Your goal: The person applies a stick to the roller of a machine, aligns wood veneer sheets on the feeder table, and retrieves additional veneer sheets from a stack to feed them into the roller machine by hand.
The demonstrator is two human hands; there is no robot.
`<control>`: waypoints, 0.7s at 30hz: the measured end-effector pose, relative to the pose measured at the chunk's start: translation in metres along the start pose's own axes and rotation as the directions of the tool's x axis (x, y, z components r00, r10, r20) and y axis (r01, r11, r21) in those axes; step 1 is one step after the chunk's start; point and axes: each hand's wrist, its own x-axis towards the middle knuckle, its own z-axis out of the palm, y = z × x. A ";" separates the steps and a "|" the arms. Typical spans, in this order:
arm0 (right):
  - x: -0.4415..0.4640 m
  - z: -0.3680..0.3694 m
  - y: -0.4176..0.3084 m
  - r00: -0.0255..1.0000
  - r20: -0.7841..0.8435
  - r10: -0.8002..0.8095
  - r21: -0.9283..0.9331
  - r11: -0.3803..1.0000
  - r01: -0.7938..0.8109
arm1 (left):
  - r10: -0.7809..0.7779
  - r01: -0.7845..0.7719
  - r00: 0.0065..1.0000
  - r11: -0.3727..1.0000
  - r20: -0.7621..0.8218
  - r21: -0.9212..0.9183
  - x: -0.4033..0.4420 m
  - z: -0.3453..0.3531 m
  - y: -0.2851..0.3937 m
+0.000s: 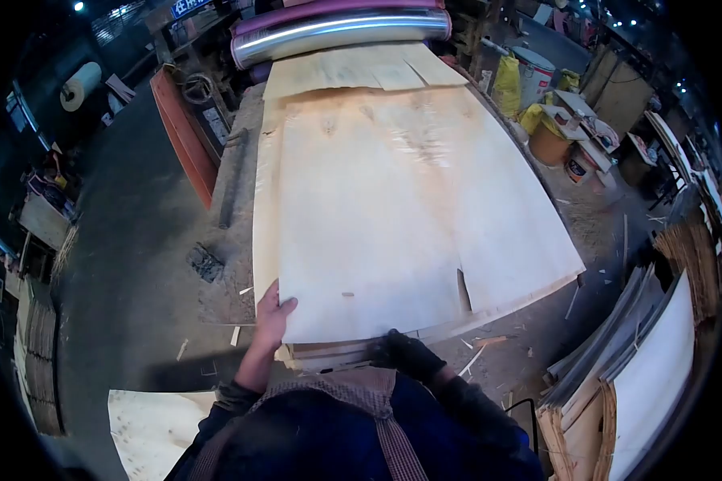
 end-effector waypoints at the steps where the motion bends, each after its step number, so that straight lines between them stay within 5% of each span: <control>1: -0.002 -0.024 0.020 0.998 0.028 -0.062 -0.310 0.948 0.067 | 0.002 -0.001 1.000 1.000 0.007 -0.011 -0.001 0.002 0.010; 2: -0.005 -0.039 0.028 0.991 0.073 -0.108 -0.588 0.798 0.130 | 0.007 -0.006 1.000 0.997 0.017 -0.071 -0.001 0.003 0.018; 3: -0.011 -0.044 0.023 0.992 0.066 -0.111 -0.595 0.793 0.128 | 0.012 -0.009 1.000 0.992 0.026 -0.129 -0.002 0.003 0.027; 6: -0.026 -0.047 0.000 0.734 -0.016 -0.679 -1.000 0.015 -0.007 | 0.025 -0.021 0.999 0.988 0.021 -0.152 -0.005 -0.001 0.053; 7: -0.030 -0.042 -0.011 0.730 -0.019 -0.683 -1.000 0.015 -0.012 | 0.022 -0.019 1.000 0.988 0.016 -0.153 -0.006 -0.006 0.060; 8: -0.035 -0.027 -0.029 0.767 -0.291 -0.572 -0.618 0.724 0.306 | 0.008 -0.006 1.000 0.985 0.009 -0.174 -0.007 -0.011 0.068; 9: -0.038 -0.015 -0.045 0.876 -0.364 -0.315 0.228 0.882 0.412 | 0.013 -0.010 1.000 0.985 0.016 -0.171 -0.007 -0.021 0.068; 10: -0.038 -0.007 -0.054 0.808 -0.370 -0.457 -0.611 0.776 0.159 | 0.008 -0.005 1.000 0.984 0.015 -0.178 -0.009 -0.033 0.067; 11: -0.038 0.002 -0.056 0.805 -0.371 -0.464 -0.607 0.777 0.168 | 0.003 0.000 1.000 0.983 0.015 -0.182 -0.010 -0.040 0.066; 13: -0.033 0.016 -0.059 0.823 -0.503 -0.265 -0.245 0.957 0.158 | -0.011 0.010 1.000 0.976 -0.003 -0.217 -0.012 -0.045 0.068; 15: -0.026 0.014 -0.063 0.829 -0.444 -0.340 -0.334 0.921 0.199 | -0.063 0.052 0.997 0.981 -0.053 -0.185 -0.007 -0.056 0.055; 19: 0.009 0.008 -0.095 0.843 -0.466 -0.268 -0.177 0.962 0.208 | -0.108 0.106 0.989 0.994 -0.101 -0.023 0.027 -0.089 -0.012; 20: 0.028 -0.003 -0.098 0.839 -0.443 -0.315 -0.128 0.949 0.289 | -0.097 0.154 0.981 0.917 -0.169 0.369 0.041 -0.106 -0.050; 21: 0.044 -0.011 -0.104 0.831 -0.423 -0.360 -0.075 0.928 0.364 | -0.062 0.210 0.971 0.687 -0.232 0.695 0.044 -0.117 -0.070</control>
